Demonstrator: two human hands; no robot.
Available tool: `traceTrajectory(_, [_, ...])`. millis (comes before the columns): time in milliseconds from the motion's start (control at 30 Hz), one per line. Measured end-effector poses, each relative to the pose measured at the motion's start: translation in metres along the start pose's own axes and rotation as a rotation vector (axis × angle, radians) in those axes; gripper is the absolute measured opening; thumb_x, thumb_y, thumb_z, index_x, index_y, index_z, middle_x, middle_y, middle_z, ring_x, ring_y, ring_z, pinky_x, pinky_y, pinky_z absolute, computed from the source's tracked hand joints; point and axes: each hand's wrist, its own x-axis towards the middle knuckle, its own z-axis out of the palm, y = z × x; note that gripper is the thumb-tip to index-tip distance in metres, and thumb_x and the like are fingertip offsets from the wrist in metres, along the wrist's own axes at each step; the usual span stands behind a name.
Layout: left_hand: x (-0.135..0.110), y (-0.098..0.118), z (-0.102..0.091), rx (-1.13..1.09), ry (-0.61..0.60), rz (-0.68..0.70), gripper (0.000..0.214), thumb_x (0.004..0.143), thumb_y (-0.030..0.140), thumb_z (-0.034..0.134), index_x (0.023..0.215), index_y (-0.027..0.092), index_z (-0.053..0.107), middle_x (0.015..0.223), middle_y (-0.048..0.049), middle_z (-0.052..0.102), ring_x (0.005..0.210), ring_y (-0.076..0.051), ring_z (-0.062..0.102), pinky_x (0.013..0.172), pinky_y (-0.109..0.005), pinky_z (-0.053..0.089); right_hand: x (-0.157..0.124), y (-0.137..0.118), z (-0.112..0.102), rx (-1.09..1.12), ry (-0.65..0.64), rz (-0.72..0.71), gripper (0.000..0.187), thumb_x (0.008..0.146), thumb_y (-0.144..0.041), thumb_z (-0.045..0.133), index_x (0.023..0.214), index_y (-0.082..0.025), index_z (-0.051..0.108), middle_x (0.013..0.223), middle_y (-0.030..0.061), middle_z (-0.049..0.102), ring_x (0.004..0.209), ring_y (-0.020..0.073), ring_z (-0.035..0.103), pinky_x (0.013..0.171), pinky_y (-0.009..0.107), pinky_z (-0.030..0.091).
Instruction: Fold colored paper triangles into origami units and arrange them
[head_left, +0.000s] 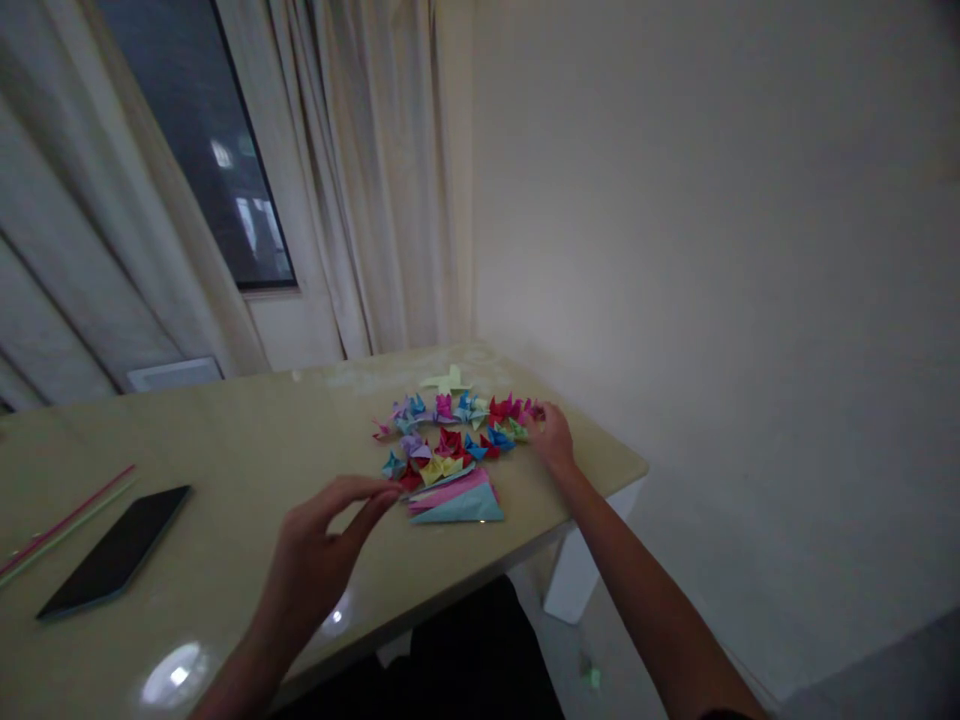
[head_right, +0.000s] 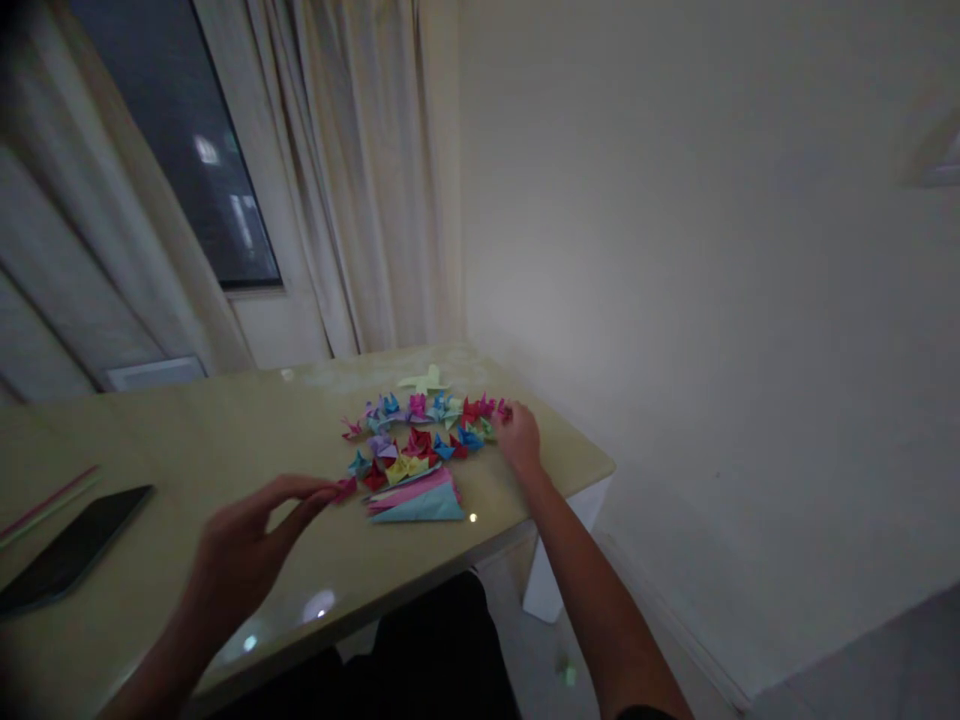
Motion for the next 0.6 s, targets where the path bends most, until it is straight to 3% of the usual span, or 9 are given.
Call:
traceTrajectory(100, [0.018,-0.037,0.026,0.19,-0.199,-0.115,0.047,0.097,0.057,0.054,0.13,0.028,0.069,0.134,-0.0077,0.072,0.125,-0.031,0.065,0.109,-0.051,0.051,-0.008,-0.008,0.006,-0.119,-0.152,-0.135,0.025,0.086,-0.046,0.07,0.097,-0.023,0.072,0.102,0.0109,0.071,0.098,0.0298,0.061,0.095,0.043,0.046])
traceTrajectory(167, [0.029,-0.059,0.047,0.316,-0.254,-0.142,0.057,0.097,0.053,0.054,0.148,0.029,0.055,0.156,-0.0085,0.056,0.141,-0.033,0.052,0.116,-0.053,0.044,-0.013,-0.011,0.008,-0.146,-0.254,-0.163,0.03,0.09,-0.05,0.068,0.105,-0.024,0.073,0.108,0.0124,0.071,0.103,0.0321,0.062,0.097,0.045,0.047])
traceTrajectory(267, [0.04,-0.078,0.072,0.378,-0.3,-0.131,0.064,0.1,0.054,0.05,0.158,0.028,0.043,0.168,-0.0106,0.039,0.151,-0.033,0.039,0.118,-0.055,0.038,-0.019,-0.014,0.009,-0.121,-0.429,-0.192,0.04,0.094,-0.055,0.065,0.119,-0.024,0.071,0.118,0.0126,0.071,0.109,0.0334,0.064,0.101,0.048,0.047])
traceTrajectory(467, [0.057,-0.087,0.091,0.304,-0.391,-0.119,0.071,0.099,0.061,0.049,0.159,0.024,0.04,0.163,-0.0141,0.044,0.148,-0.033,0.042,0.12,-0.051,0.035,-0.02,-0.029,0.023,0.046,-0.7,-0.26,0.061,0.088,-0.065,0.072,0.133,-0.024,0.067,0.131,0.0131,0.066,0.123,0.0337,0.061,0.11,0.049,0.046])
traceTrajectory(600, [0.071,-0.085,0.097,0.247,-0.414,-0.068,0.078,0.096,0.067,0.051,0.159,0.023,0.04,0.161,-0.0149,0.045,0.147,-0.034,0.043,0.122,-0.05,0.034,-0.018,-0.044,0.04,0.106,-0.813,-0.279,0.059,0.094,-0.066,0.063,0.138,-0.026,0.065,0.134,0.0127,0.065,0.126,0.0318,0.061,0.112,0.048,0.045])
